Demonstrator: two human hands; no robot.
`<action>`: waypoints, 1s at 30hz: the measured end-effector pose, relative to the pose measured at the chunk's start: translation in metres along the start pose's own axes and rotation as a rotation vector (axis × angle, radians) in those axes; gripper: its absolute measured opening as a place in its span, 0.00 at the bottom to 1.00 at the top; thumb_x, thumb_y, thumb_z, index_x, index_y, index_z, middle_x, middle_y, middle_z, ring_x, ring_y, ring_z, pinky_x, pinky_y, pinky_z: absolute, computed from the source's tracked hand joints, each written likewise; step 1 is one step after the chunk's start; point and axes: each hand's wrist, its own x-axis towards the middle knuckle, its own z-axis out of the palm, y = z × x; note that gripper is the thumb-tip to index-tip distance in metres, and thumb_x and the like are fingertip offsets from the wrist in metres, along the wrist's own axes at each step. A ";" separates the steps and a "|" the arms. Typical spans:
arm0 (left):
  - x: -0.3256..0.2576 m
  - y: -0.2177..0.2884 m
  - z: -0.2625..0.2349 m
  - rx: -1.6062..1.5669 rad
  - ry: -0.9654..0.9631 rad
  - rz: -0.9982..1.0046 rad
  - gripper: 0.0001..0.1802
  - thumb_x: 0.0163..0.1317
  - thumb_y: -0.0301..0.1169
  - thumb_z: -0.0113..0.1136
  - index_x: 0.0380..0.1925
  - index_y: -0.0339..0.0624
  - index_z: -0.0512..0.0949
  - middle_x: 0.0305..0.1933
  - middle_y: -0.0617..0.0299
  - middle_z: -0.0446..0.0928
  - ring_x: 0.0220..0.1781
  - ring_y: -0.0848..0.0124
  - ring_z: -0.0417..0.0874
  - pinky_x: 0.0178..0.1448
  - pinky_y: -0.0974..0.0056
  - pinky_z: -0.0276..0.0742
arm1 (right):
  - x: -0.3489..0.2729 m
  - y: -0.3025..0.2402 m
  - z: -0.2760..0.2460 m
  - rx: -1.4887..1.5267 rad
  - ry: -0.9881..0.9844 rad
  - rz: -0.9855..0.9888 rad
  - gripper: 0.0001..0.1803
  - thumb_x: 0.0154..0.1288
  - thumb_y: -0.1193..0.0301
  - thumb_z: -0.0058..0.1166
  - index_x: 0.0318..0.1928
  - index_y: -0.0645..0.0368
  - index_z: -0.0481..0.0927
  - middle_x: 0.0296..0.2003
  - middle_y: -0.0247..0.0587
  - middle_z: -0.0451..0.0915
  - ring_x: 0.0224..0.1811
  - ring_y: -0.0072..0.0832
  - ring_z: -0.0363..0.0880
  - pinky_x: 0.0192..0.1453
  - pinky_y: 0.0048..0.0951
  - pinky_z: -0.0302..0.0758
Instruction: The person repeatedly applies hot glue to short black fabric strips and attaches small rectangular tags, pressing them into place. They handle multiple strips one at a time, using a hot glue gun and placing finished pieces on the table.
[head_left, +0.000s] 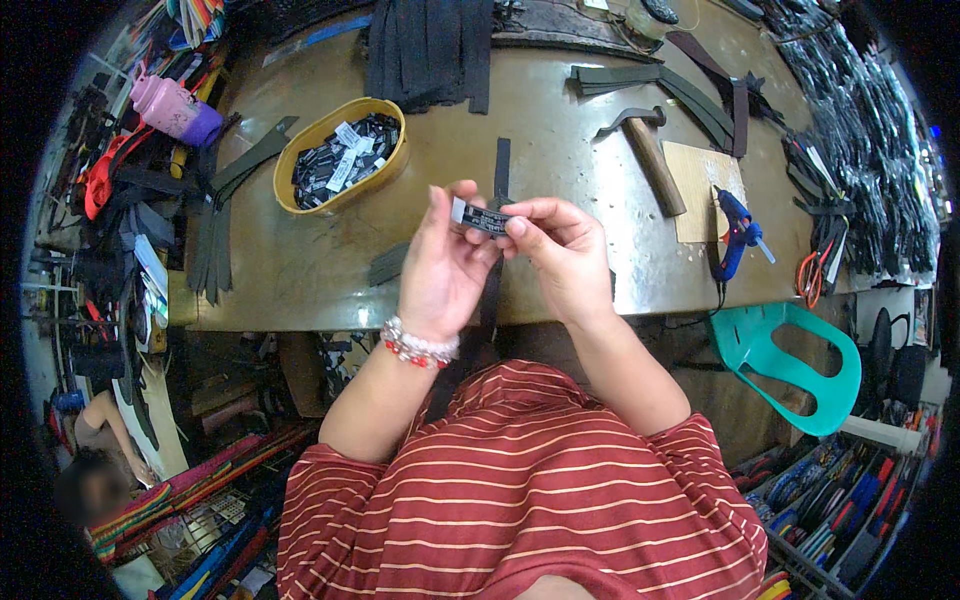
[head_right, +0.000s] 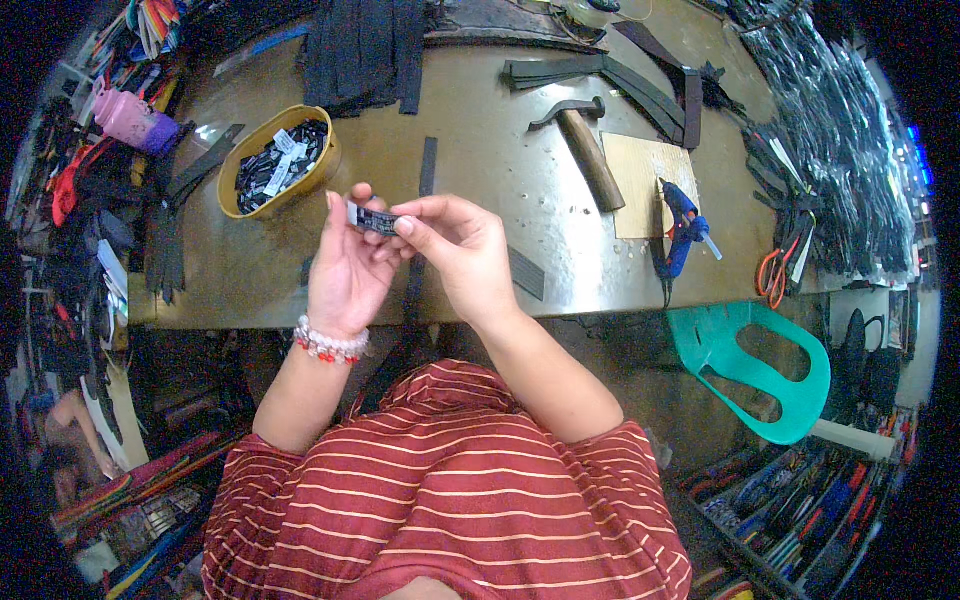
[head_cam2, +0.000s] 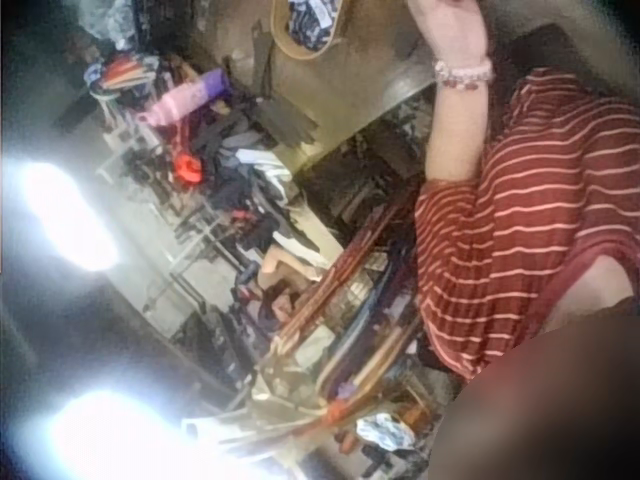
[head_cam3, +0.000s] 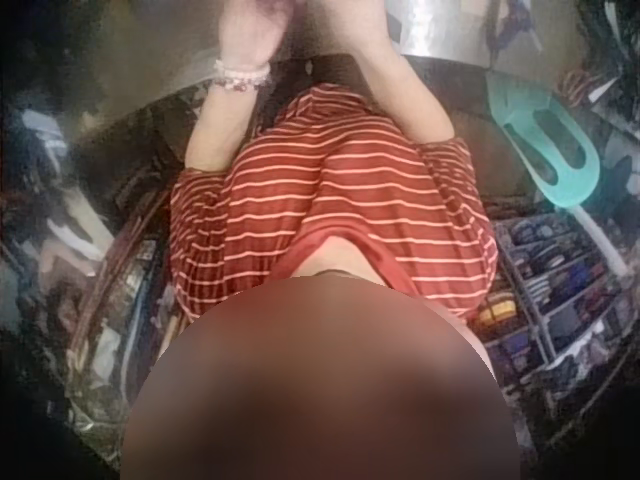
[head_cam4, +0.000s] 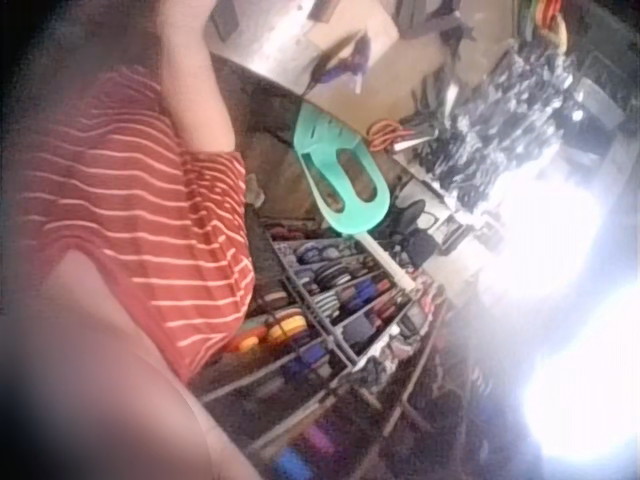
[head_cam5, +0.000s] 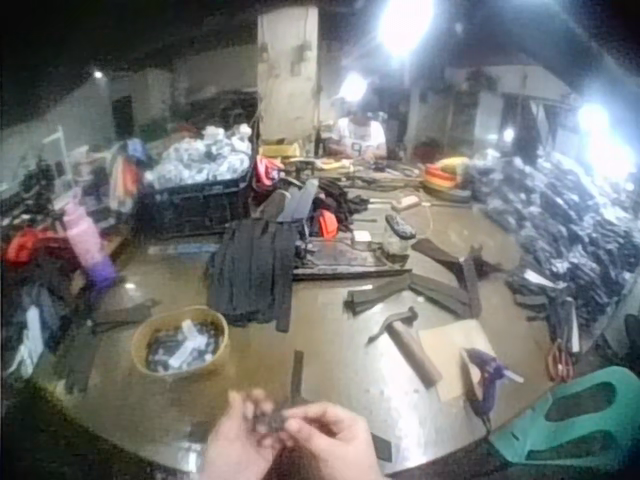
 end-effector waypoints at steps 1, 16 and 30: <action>0.002 0.006 -0.004 0.049 -0.052 0.002 0.10 0.70 0.36 0.52 0.41 0.42 0.77 0.41 0.66 0.78 0.34 0.80 0.75 0.38 0.74 0.72 | -0.001 -0.004 -0.001 0.001 -0.007 0.023 0.06 0.62 0.78 0.59 0.40 0.67 0.80 0.31 0.39 0.82 0.32 0.21 0.80 0.38 0.23 0.78; -0.024 0.017 0.009 0.685 -0.187 0.259 0.13 0.60 0.17 0.61 0.45 0.33 0.79 0.42 0.59 0.82 0.42 0.75 0.83 0.46 0.73 0.78 | -0.025 -0.030 -0.002 -0.083 -0.078 0.016 0.08 0.63 0.80 0.58 0.43 0.67 0.81 0.39 0.40 0.83 0.41 0.20 0.80 0.47 0.22 0.77; -0.030 0.009 0.010 0.708 -0.111 0.188 0.10 0.61 0.20 0.60 0.44 0.33 0.79 0.39 0.61 0.82 0.39 0.78 0.81 0.43 0.74 0.78 | -0.031 -0.030 -0.001 -0.222 -0.008 0.002 0.07 0.61 0.80 0.60 0.40 0.66 0.82 0.36 0.38 0.83 0.37 0.18 0.80 0.44 0.21 0.77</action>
